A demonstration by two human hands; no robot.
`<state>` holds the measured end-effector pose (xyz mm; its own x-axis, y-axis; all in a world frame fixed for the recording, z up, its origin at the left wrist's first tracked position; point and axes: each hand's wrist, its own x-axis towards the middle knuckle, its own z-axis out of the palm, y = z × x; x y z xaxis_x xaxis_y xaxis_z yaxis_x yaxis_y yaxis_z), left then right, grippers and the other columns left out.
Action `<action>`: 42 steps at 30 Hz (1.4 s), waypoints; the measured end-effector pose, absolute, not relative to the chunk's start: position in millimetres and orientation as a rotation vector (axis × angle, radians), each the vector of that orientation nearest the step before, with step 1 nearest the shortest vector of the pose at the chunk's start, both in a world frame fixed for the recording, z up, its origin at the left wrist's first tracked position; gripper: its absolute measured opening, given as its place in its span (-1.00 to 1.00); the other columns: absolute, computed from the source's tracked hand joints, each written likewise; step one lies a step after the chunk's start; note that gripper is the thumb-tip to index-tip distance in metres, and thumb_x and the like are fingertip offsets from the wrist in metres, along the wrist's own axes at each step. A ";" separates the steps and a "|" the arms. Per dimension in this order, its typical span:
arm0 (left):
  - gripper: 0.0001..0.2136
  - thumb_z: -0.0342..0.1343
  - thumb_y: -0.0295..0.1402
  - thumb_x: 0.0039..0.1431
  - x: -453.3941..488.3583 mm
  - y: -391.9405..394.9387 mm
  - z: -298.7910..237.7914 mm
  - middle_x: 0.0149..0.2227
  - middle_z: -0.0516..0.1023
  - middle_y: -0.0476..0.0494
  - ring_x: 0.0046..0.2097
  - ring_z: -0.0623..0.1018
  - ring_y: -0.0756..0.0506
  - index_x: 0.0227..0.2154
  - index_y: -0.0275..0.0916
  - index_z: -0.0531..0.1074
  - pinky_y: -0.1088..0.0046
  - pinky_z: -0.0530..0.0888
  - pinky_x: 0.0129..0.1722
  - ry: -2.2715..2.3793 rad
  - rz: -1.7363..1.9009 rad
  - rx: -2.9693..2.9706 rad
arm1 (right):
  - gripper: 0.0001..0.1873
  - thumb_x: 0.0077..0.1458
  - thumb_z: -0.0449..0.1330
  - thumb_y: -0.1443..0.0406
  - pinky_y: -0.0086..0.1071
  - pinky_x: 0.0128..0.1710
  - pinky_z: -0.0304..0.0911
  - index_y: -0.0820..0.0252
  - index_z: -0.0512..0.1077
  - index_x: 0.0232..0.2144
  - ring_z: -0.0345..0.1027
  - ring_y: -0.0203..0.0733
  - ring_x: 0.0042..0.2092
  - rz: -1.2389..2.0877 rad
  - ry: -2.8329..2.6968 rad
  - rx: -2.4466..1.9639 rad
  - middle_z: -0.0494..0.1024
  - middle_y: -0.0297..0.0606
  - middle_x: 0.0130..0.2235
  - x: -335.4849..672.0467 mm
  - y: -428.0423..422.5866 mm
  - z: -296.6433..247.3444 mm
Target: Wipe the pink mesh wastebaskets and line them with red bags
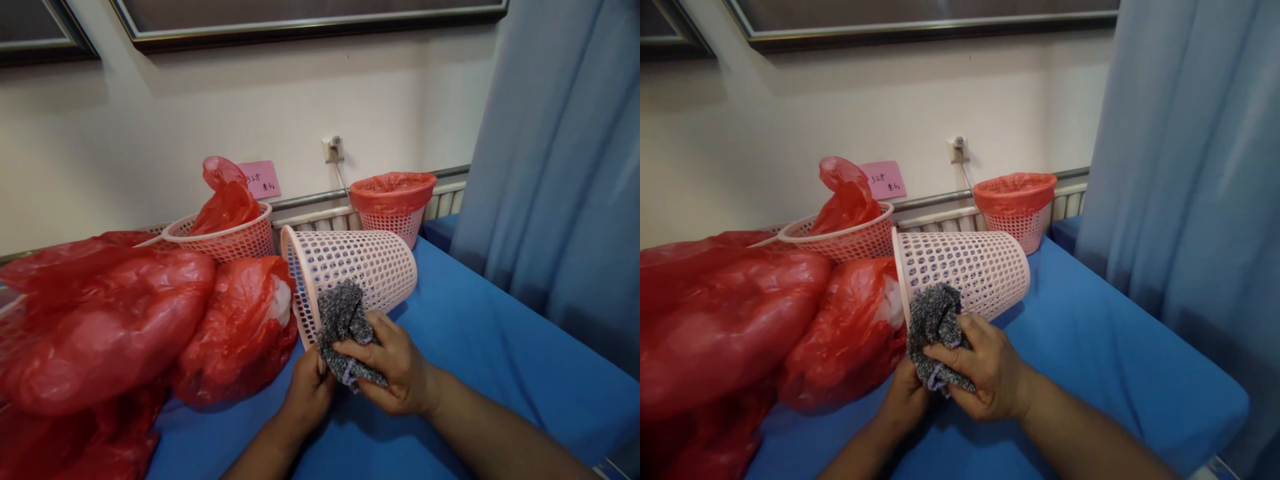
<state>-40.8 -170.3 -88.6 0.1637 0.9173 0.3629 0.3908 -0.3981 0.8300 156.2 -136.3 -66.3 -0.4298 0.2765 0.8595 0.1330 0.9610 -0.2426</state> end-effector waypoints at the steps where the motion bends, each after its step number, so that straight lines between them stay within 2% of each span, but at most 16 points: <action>1: -0.74 0.19 -0.22 0.22 -40.5 -171.5 -86.5 -0.18 0.66 -0.19 -0.21 0.59 -0.15 -0.15 -0.28 0.58 0.32 0.56 -0.10 1.254 1.251 1.849 | -0.37 0.03 0.17 0.30 -0.06 -0.14 0.42 0.05 0.33 0.20 0.34 0.00 -0.09 0.156 -2.028 -0.293 0.36 -0.09 0.00 156.9 -134.5 -65.8; 3: -0.69 0.17 -0.18 0.24 -39.9 -173.2 -83.0 -0.16 0.67 -0.20 -0.19 0.60 -0.16 -0.09 -0.29 0.57 0.32 0.56 -0.10 1.297 1.338 1.768 | -0.41 0.04 0.16 0.33 -0.09 -0.14 0.42 0.04 0.36 0.16 0.35 -0.01 -0.10 0.150 -1.999 -0.359 0.38 -0.11 -0.03 161.0 -127.4 -65.6; 6: -0.64 0.15 -0.18 0.26 -40.3 -173.1 -82.3 -0.04 0.65 -0.24 -0.01 0.60 -0.23 0.02 -0.27 0.54 0.23 0.51 0.06 1.321 1.341 1.696 | -0.48 0.07 0.14 0.34 -0.09 -0.03 0.40 0.05 0.42 0.11 0.39 0.00 -0.03 0.184 -1.764 -0.699 0.41 -0.12 -0.02 175.4 -104.2 -69.4; 9: -0.64 0.14 -0.22 0.28 -41.4 -172.2 -86.8 0.03 0.62 -0.24 0.07 0.58 -0.26 0.05 -0.25 0.53 0.17 0.47 0.14 1.312 1.238 1.776 | -0.55 0.08 0.16 0.25 0.00 0.13 0.30 0.12 0.47 0.05 0.40 0.04 0.03 0.323 -1.382 -1.074 0.46 -0.12 -0.03 197.6 -67.3 -77.4; 11: -0.65 0.13 -0.26 0.28 -40.6 -171.9 -90.3 0.05 0.61 -0.24 0.07 0.57 -0.26 0.08 -0.24 0.52 0.18 0.46 0.14 1.297 1.159 1.866 | -0.53 0.04 0.20 0.16 0.08 0.16 0.26 0.20 0.50 0.01 0.41 0.07 0.01 0.449 -1.167 -1.200 0.51 -0.12 -0.07 209.1 -48.0 -81.4; 13: -0.64 0.13 -0.29 0.27 -38.5 -171.4 -92.9 0.07 0.59 -0.25 0.09 0.56 -0.26 0.10 -0.23 0.50 0.19 0.46 0.14 1.274 1.099 1.926 | -0.52 0.03 0.21 0.15 0.09 0.17 0.25 0.20 0.50 -0.01 0.40 0.07 0.02 0.481 -1.114 -1.202 0.52 -0.12 -0.06 211.1 -44.7 -81.6; 15: -0.65 0.13 -0.32 0.25 -36.0 -170.3 -94.0 0.06 0.59 -0.25 0.08 0.55 -0.26 0.08 -0.22 0.51 0.19 0.46 0.14 1.272 1.086 1.931 | -0.55 0.07 0.20 0.21 0.04 0.17 0.25 0.14 0.49 0.04 0.38 0.04 0.06 0.406 -1.252 -1.079 0.48 -0.12 -0.01 202.4 -59.8 -77.7; 19: -0.71 0.11 -0.30 0.25 -34.2 -167.5 -92.5 -0.06 0.64 -0.21 -0.05 0.58 -0.22 -0.02 -0.24 0.55 0.18 0.49 0.09 1.264 1.122 1.861 | -0.43 0.07 0.16 0.34 -0.06 0.03 0.37 0.02 0.39 0.17 0.37 0.00 0.03 0.239 -1.781 -0.546 0.37 -0.12 0.06 173.7 -112.3 -66.6; 23: -0.74 0.21 -0.23 0.19 -36.2 -170.4 -88.4 -0.19 0.67 -0.17 -0.21 0.58 -0.16 -0.13 -0.24 0.58 0.26 0.54 -0.04 1.215 1.166 1.827 | -0.34 0.01 0.18 0.31 -0.07 -0.15 0.42 0.04 0.33 0.21 0.35 0.01 -0.07 0.201 -1.991 -0.254 0.35 -0.09 0.02 161.2 -133.3 -62.6; 27: -0.65 0.24 -0.14 0.17 -40.5 -177.3 -86.3 -0.17 0.67 -0.19 -0.22 0.60 -0.16 -0.08 -0.26 0.57 0.35 0.56 -0.16 1.203 1.375 1.732 | -0.36 -0.01 0.18 0.33 -0.05 -0.13 0.40 0.09 0.36 0.17 0.35 0.03 -0.06 0.191 -2.080 -0.194 0.38 -0.08 0.00 161.4 -129.5 -63.9; 31: -0.68 0.17 -0.18 0.25 -44.5 -177.9 -86.1 -0.16 0.68 -0.21 -0.18 0.63 -0.18 -0.08 -0.28 0.60 0.32 0.57 -0.11 1.305 1.393 1.664 | -0.43 0.01 0.16 0.37 -0.12 -0.12 0.40 0.07 0.42 0.12 0.38 -0.03 -0.08 0.187 -1.926 -0.447 0.39 -0.11 -0.01 169.2 -122.2 -65.0; 34: -0.69 0.16 -0.26 0.26 -44.9 -175.3 -85.6 -0.07 0.67 -0.23 -0.07 0.64 -0.23 -0.02 -0.26 0.58 0.24 0.55 0.01 1.325 1.356 1.744 | -0.52 0.07 0.15 0.35 -0.09 0.03 0.36 0.06 0.46 0.07 0.40 -0.02 -0.02 0.216 -1.625 -0.812 0.43 -0.14 -0.02 186.6 -98.2 -67.8; 36: -0.70 0.15 -0.30 0.24 -43.9 -173.9 -85.4 -0.06 0.67 -0.23 -0.04 0.64 -0.25 -0.01 -0.24 0.59 0.20 0.54 0.03 1.317 1.306 1.842 | -0.57 0.07 0.18 0.26 -0.03 0.11 0.30 0.12 0.51 0.01 0.41 0.02 0.01 0.285 -1.368 -1.038 0.48 -0.13 -0.03 201.7 -73.6 -71.4; 39: -0.67 0.13 -0.35 0.21 -42.6 -171.4 -86.9 -0.05 0.67 -0.21 -0.03 0.62 -0.24 0.01 -0.23 0.57 0.18 0.53 0.06 1.304 1.202 1.899 | -0.50 0.02 0.22 0.12 0.08 0.11 0.30 0.23 0.51 -0.02 0.44 0.09 -0.02 0.510 -1.042 -1.227 0.55 -0.10 -0.08 217.9 -44.4 -77.3; 42: -0.67 0.13 -0.38 0.19 -42.7 -166.7 -90.8 -0.05 0.66 -0.17 -0.04 0.62 -0.22 0.00 -0.22 0.57 0.18 0.51 0.07 1.306 1.135 1.869 | -0.50 0.03 0.22 0.14 0.08 0.13 0.28 0.20 0.49 0.02 0.42 0.08 0.00 0.499 -1.106 -1.191 0.53 -0.11 -0.06 212.9 -47.7 -78.9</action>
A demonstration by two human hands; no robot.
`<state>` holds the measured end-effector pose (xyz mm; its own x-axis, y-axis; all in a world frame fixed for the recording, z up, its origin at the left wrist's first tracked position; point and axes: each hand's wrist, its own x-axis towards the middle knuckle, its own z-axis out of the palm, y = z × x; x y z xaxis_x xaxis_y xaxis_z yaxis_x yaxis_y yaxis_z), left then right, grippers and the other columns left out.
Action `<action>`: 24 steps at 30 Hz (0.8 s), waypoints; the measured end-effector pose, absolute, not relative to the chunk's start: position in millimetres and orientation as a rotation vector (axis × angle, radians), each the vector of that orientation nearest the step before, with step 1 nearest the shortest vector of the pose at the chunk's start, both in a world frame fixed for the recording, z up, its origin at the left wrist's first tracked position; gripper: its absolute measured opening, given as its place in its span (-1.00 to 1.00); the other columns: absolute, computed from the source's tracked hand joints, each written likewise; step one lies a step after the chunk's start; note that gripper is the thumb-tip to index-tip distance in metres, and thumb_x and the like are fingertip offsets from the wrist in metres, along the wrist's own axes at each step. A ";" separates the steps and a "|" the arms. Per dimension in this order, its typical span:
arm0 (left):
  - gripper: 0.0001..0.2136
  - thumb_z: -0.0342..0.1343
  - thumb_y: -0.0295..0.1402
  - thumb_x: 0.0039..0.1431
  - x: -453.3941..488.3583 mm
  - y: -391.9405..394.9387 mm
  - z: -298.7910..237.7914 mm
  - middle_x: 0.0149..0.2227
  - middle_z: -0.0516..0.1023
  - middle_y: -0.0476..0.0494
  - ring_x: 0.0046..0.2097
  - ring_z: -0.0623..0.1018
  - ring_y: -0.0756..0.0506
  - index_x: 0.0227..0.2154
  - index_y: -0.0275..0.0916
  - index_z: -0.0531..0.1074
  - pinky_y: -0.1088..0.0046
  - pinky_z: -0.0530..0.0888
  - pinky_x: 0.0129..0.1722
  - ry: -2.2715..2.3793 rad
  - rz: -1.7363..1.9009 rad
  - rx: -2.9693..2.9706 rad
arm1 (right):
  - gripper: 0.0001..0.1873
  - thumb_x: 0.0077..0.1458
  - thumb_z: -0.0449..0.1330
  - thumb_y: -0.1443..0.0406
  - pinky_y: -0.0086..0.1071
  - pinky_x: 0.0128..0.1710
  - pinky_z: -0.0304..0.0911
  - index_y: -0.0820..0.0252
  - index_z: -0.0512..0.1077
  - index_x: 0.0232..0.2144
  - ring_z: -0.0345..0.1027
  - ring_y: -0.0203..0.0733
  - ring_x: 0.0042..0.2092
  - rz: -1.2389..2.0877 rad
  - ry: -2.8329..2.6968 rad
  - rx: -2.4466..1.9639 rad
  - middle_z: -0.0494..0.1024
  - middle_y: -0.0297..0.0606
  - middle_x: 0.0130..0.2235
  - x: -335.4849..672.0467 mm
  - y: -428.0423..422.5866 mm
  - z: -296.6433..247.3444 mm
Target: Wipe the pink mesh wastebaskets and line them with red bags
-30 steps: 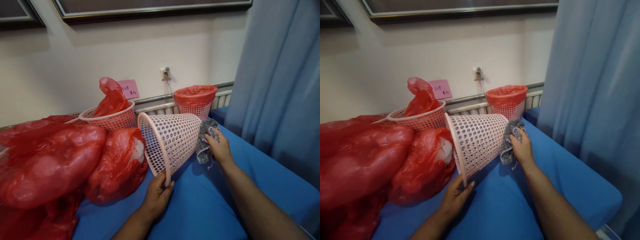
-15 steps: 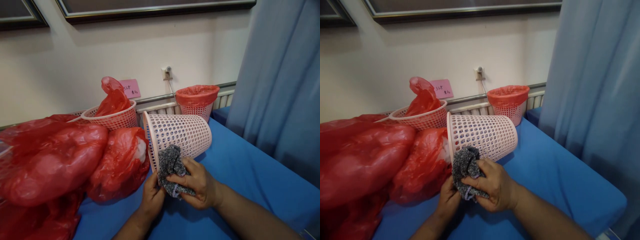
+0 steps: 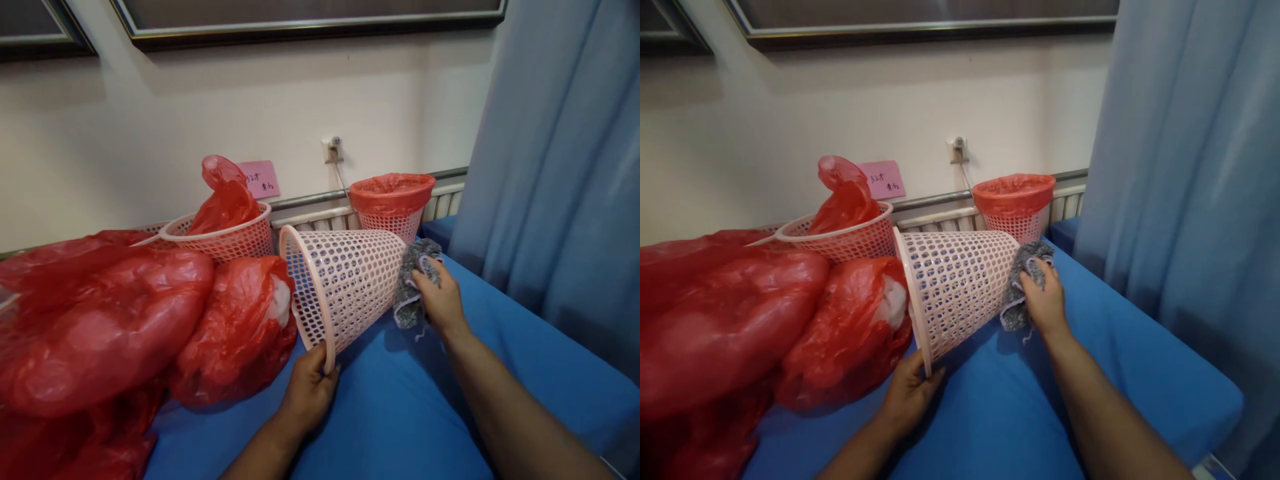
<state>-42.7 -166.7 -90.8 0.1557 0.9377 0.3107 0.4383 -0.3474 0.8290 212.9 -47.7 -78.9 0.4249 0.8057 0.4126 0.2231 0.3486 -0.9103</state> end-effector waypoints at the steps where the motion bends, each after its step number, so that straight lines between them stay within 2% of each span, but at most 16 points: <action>1: -0.68 0.12 -0.38 0.18 -43.0 -164.9 -92.1 -0.05 0.66 -0.16 -0.04 0.61 -0.21 -0.02 -0.21 0.58 0.19 0.51 0.07 1.312 1.128 1.864 | -0.52 0.05 0.21 0.18 0.06 0.15 0.27 0.15 0.49 0.03 0.40 0.06 0.04 0.430 -1.227 -1.121 0.49 -0.11 -0.03 206.6 -56.5 -78.2; 3: -0.72 0.11 -0.39 0.19 -43.6 -161.9 -93.5 -0.07 0.66 -0.15 -0.07 0.61 -0.20 -0.07 -0.21 0.59 0.22 0.52 0.04 1.327 1.128 1.865 | -0.50 0.06 0.18 0.28 -0.01 0.14 0.29 0.07 0.45 0.09 0.37 0.03 0.07 0.307 -1.520 -0.906 0.42 -0.12 0.04 191.0 -80.5 -75.5; 5: -0.77 0.12 -0.38 0.19 -43.6 -161.5 -92.6 -0.15 0.67 -0.14 -0.14 0.61 -0.17 -0.14 -0.22 0.60 0.25 0.54 -0.02 1.332 1.141 1.862 | -0.43 0.04 0.17 0.34 -0.06 0.03 0.36 0.03 0.41 0.15 0.37 0.01 0.02 0.252 -1.785 -0.654 0.37 -0.11 0.05 176.7 -104.5 -72.2; 7: -0.83 0.18 -0.33 0.16 -43.1 -164.1 -89.5 -0.30 0.65 -0.11 -0.24 0.59 -0.15 -0.26 -0.26 0.60 0.31 0.56 -0.12 1.308 1.178 1.849 | -0.39 0.01 0.18 0.34 -0.07 -0.08 0.40 0.05 0.39 0.16 0.35 0.01 -0.04 0.220 -1.942 -0.459 0.35 -0.09 0.02 167.0 -121.0 -69.2; 9: -0.81 0.25 -0.25 0.11 -42.5 -169.0 -85.7 -0.39 0.62 -0.10 -0.30 0.57 -0.13 -0.33 -0.28 0.58 0.37 0.55 -0.20 1.279 1.275 1.823 | -0.39 0.00 0.18 0.32 -0.07 -0.13 0.40 0.08 0.38 0.16 0.34 0.01 -0.07 0.205 -2.029 -0.328 0.35 -0.09 -0.01 161.6 -128.3 -67.3; 13: -0.72 0.20 -0.16 0.20 -43.0 -176.9 -81.0 -0.34 0.62 -0.11 -0.30 0.57 -0.12 -0.22 -0.30 0.59 0.40 0.54 -0.22 1.286 1.444 1.732 | -0.39 0.01 0.17 0.32 -0.09 -0.16 0.39 0.07 0.35 0.16 0.33 0.00 -0.09 0.186 -2.086 -0.251 0.38 -0.10 -0.02 159.2 -128.0 -66.7; 15: -0.70 0.15 -0.17 0.25 -44.3 -177.5 -81.2 -0.29 0.63 -0.13 -0.24 0.59 -0.14 -0.13 -0.29 0.58 0.37 0.54 -0.15 1.305 1.431 1.709 | -0.42 0.02 0.17 0.34 -0.10 -0.14 0.40 0.06 0.37 0.14 0.35 -0.01 -0.08 0.172 -2.039 -0.342 0.38 -0.11 -0.01 163.3 -123.0 -67.9; 18: -0.71 0.13 -0.21 0.27 -45.6 -176.7 -83.0 -0.23 0.65 -0.16 -0.11 0.61 -0.20 -0.08 -0.27 0.58 0.31 0.53 -0.04 1.346 1.371 1.751 | -0.49 0.07 0.14 0.35 -0.10 -0.02 0.37 0.05 0.42 0.10 0.38 -0.01 -0.02 0.191 -1.801 -0.707 0.39 -0.13 -0.01 179.6 -102.6 -71.8; 21: -0.74 0.15 -0.26 0.26 -43.7 -177.1 -84.5 -0.22 0.65 -0.17 -0.12 0.61 -0.18 -0.09 -0.26 0.58 0.32 0.54 -0.04 1.346 1.236 1.893 | -0.56 0.10 0.15 0.27 -0.03 0.10 0.31 0.09 0.46 0.05 0.39 0.03 0.02 0.252 -1.426 -1.103 0.44 -0.15 -0.05 201.7 -70.2 -77.0; 24: -0.76 0.14 -0.31 0.25 -39.0 -177.8 -85.8 -0.15 0.63 -0.18 -0.10 0.59 -0.17 -0.08 -0.25 0.55 0.32 0.52 0.00 1.302 1.091 2.023 | -0.56 0.10 0.17 0.20 0.03 0.15 0.26 0.14 0.48 0.03 0.39 0.07 0.04 0.291 -1.262 -1.220 0.46 -0.13 -0.06 211.3 -52.7 -79.5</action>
